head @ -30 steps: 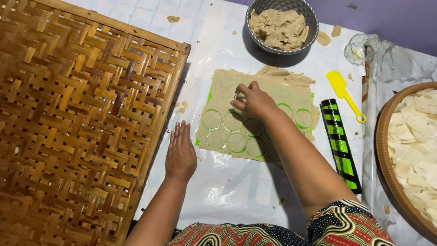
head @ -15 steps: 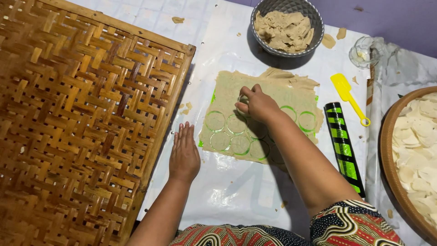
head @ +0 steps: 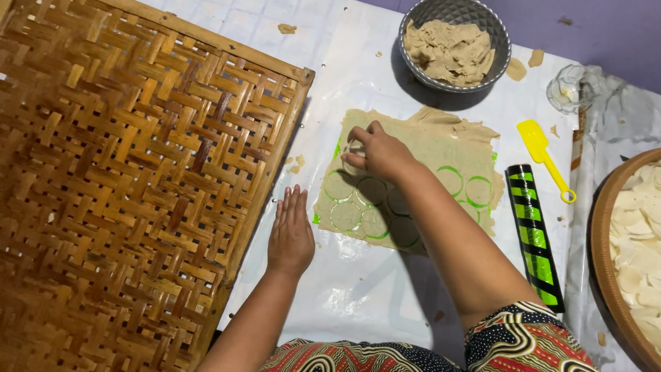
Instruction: Rolling out dough and cutting it into small circular shapes with a mold before placing them on a drying tray.
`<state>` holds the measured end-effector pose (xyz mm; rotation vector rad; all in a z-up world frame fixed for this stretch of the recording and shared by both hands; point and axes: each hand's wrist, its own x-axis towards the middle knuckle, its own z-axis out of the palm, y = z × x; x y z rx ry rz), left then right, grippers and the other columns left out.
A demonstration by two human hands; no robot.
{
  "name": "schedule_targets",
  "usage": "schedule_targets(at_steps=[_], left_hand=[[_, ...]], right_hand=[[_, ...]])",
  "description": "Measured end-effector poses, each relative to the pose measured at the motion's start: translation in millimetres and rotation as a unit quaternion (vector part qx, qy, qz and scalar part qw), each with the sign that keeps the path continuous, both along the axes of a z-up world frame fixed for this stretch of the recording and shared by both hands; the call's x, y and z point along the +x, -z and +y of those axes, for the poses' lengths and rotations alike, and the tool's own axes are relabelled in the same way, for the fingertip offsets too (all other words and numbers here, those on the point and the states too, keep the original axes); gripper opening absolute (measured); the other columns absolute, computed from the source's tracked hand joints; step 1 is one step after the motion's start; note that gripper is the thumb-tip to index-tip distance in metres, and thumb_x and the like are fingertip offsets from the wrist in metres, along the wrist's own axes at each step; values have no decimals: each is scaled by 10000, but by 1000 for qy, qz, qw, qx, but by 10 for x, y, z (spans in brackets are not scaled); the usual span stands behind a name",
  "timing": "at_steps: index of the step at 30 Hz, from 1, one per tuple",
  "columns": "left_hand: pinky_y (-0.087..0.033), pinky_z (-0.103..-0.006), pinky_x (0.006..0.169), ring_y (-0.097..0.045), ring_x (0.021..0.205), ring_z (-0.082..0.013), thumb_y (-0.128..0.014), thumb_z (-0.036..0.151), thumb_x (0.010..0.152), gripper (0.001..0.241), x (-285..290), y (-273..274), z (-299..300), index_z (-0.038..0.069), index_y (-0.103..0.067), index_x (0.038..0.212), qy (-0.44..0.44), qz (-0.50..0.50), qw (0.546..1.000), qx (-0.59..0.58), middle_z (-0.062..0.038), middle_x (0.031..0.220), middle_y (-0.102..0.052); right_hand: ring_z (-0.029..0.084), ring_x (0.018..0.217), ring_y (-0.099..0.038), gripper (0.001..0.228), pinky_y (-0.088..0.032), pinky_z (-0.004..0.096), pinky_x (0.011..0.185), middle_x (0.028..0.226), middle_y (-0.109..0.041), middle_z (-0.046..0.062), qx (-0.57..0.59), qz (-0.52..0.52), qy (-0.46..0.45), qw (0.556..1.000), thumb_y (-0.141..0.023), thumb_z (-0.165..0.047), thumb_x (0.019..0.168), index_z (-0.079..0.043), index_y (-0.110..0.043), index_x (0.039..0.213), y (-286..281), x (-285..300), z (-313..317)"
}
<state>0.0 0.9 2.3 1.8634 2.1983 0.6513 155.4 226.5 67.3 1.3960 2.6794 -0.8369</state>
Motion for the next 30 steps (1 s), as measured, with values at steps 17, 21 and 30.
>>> schedule_targets(at_steps=[17, 21, 30], left_hand=[[-134, -444, 1279, -225, 1554, -332, -307, 68, 1023, 514, -12, -23, 12, 14, -335, 1534, 14, -5, 999, -34, -213, 1639, -306], [-135, -438, 1278, -222, 1555, -324, -309, 71, 1027, 513, -14, -42, 16, 21, -331, 1537, 14, 10, 999, -35, -209, 1643, -299], [-131, -429, 1279, -227, 1552, -320, -310, 67, 1020, 517, -8, 9, 17, 21, -336, 1534, 7, 13, 999, -38, -207, 1647, -294]], right_hand=[[603, 962, -657, 386, -552, 639, 912, 1259, -457, 164, -23, -34, 0, 999, -550, -567, 978, -270, -474, 1213, 195, -26, -21], [591, 997, -657, 418, -548, 632, 930, 1269, -468, 166, -33, -47, -8, 998, -563, -601, 962, -278, -483, 1215, 264, -18, 73], [556, 1051, -661, 385, -538, 622, 911, 1260, -518, 193, 12, -14, 28, 999, -616, -531, 967, -262, -545, 1231, 6, -146, 616]])
